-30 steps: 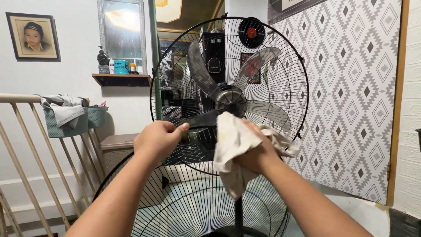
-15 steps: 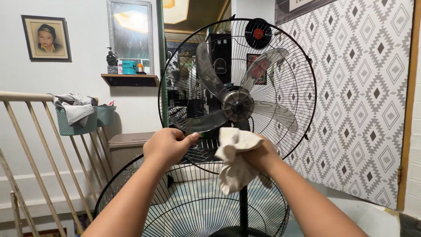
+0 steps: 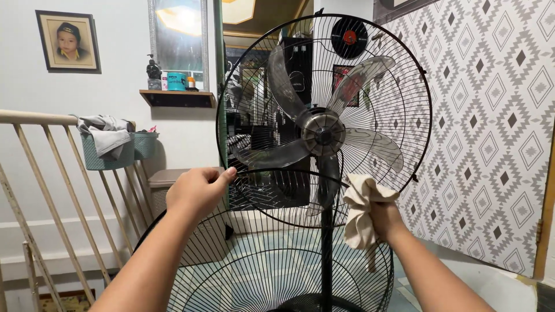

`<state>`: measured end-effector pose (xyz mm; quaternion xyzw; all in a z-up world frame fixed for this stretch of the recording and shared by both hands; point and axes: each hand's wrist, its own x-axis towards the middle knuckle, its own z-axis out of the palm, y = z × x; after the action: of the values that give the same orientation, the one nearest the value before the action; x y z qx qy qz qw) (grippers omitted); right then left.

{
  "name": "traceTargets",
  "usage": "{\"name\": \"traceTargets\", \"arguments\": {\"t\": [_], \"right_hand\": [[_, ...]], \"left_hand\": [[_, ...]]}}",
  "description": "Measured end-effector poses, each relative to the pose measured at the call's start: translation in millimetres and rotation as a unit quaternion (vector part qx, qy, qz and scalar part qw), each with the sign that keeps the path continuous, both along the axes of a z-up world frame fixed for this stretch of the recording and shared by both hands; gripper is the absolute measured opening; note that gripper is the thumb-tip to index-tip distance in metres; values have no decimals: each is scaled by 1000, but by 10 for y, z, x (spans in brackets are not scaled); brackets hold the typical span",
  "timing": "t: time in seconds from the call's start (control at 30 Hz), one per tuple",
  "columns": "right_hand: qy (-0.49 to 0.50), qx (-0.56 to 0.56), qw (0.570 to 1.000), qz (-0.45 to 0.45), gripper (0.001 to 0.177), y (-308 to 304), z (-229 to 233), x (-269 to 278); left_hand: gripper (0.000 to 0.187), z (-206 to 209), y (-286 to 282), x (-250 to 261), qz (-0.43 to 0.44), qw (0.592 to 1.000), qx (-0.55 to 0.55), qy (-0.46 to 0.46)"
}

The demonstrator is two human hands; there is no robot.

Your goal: The person wipes the front grill of a standing fan with a cloth, then removes the grill, wipes the fan blades, and reattaches the grill. The person continues to wipe the grill and base of the fan.

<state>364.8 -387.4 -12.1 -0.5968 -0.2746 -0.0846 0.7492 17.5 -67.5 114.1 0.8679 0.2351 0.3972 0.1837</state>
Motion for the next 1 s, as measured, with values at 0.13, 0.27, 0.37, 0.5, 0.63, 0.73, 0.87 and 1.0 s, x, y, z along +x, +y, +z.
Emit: {"name": "traceTargets", "arguments": {"t": [0.13,0.27,0.37,0.5,0.63,0.73,0.87,1.0], "right_hand": [[6,-42,998,-50,33,102,304,-421],[-43,-140,986,-78,30,330,555,-868],[-72,-127,988,-47,28,417,737,-1121],[-93,-228,963,-112,29,445,905,-1392],[-144,-297,928,-170,31,432,879,-1402],[-218,-291,916,-172,32,347,724,-1250],[-22,-389,877,-282,42,398,583,-1118],[-489,-322,724,-363,60,551,241,-1325]], "left_hand": [[52,-2,-105,-9,2,993,113,-21],[49,3,-435,149,-22,977,213,-7],[46,1,-576,230,-56,967,243,-47],[46,19,-775,323,-117,936,316,-104],[47,121,-870,265,-87,975,204,27],[47,119,-881,220,-90,981,166,42],[45,122,-788,207,-71,986,151,29],[45,144,-788,250,-64,987,142,45]]}}
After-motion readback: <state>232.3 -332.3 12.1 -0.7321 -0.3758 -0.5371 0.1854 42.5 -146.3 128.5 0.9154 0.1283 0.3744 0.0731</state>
